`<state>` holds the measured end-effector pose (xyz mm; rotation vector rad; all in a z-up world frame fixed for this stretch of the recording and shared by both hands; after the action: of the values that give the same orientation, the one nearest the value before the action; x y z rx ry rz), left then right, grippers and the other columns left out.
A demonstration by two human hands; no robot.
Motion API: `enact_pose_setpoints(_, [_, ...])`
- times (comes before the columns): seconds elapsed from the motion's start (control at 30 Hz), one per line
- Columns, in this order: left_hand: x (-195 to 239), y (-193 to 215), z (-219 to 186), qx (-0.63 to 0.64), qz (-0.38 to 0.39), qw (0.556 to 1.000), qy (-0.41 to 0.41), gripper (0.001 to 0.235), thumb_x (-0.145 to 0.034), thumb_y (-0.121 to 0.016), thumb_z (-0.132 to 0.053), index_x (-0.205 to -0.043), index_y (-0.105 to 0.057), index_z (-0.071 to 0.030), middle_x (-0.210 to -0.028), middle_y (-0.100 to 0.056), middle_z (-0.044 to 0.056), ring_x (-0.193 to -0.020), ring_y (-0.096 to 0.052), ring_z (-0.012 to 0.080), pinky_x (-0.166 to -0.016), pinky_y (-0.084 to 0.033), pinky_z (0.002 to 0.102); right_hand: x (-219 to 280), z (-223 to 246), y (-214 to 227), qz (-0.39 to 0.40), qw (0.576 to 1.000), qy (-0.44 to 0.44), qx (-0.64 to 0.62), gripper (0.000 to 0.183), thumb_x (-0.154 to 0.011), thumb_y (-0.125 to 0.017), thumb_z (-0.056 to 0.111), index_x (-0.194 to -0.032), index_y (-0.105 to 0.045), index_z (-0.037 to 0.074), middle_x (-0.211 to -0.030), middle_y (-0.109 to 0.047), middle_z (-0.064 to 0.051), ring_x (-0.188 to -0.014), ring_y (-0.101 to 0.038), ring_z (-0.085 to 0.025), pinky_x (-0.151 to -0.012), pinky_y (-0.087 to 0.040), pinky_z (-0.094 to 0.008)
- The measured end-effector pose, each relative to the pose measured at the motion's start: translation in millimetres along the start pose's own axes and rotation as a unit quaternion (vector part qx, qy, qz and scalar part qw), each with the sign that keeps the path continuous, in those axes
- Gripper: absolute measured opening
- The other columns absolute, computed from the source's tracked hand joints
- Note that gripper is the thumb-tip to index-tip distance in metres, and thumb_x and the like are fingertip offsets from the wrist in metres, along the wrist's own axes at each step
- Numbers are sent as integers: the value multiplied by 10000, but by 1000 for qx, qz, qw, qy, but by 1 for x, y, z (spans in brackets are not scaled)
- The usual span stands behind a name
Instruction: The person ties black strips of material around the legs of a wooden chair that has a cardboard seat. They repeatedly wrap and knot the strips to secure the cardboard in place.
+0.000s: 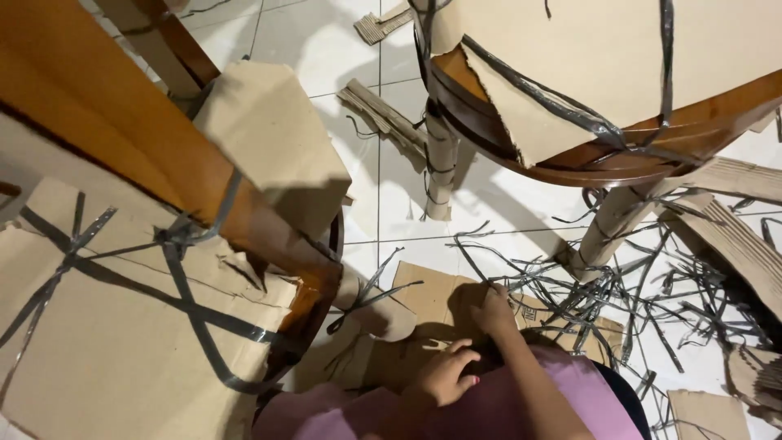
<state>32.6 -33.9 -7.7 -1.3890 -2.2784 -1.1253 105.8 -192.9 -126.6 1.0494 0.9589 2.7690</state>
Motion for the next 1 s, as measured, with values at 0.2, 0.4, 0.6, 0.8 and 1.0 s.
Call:
enact_pose_setpoints(0.2, [-8,-1,24,3,-119,989,-84,406,-972,-620,-170,-1364,-564,-78,-1566,-404,150,-1432,-419,345,-1132,-359,484,-21,-24,-7,-131,987,94,-24,504,-861,-673,252,-1311,-676,23,-1469,-524,-162,-1261,-609,-347,-1109,-463,-437])
enact_pose_setpoints(0.4, [1,12,35,288,-194,936,-61,643,-1024,-484,-420,-1563,-338,-101,-1626,-379,120,-1444,-466,296,-1131,-421,401,102,28,36,-121,956,248,-98,99,-784,-841,94,-872,-862,135,-979,-838,-17,-837,-791,-145,-788,-616,-286])
enact_pose_setpoints(0.6, [26,23,28,331,-325,872,-159,238,-1006,-547,-134,-1205,-658,-66,-1266,-705,122,-1157,-702,238,-1001,-567,345,146,19,2,44,945,237,-223,219,-803,-821,-109,-904,-748,72,-758,-732,-32,-668,-641,-121,-619,-521,-248])
enact_pose_setpoints(0.8, [45,13,59,429,-307,835,-157,294,-1044,-500,-291,-1071,-681,-61,-1143,-767,108,-1097,-744,203,-950,-593,333,148,22,5,43,936,332,-108,151,-799,-775,-51,-761,-849,76,-741,-832,16,-672,-656,-82,-651,-529,-240])
enact_pose_setpoints(1.0, [116,29,66,466,-354,798,-145,205,-1054,-537,-168,-1022,-698,-44,-1128,-777,162,-1125,-754,256,-969,-629,368,145,23,-4,125,956,258,64,187,-843,-753,173,-749,-892,91,-703,-866,-3,-639,-746,-81,-658,-577,-238])
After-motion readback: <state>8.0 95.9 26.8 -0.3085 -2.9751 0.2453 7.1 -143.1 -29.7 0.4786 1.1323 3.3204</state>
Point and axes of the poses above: each hand's wrist, its own x-axis away from the middle knuckle, its own y-axis out of the back of the hand, z = x × y, the point moved 5 cm from there along -x, towards the middle knuckle
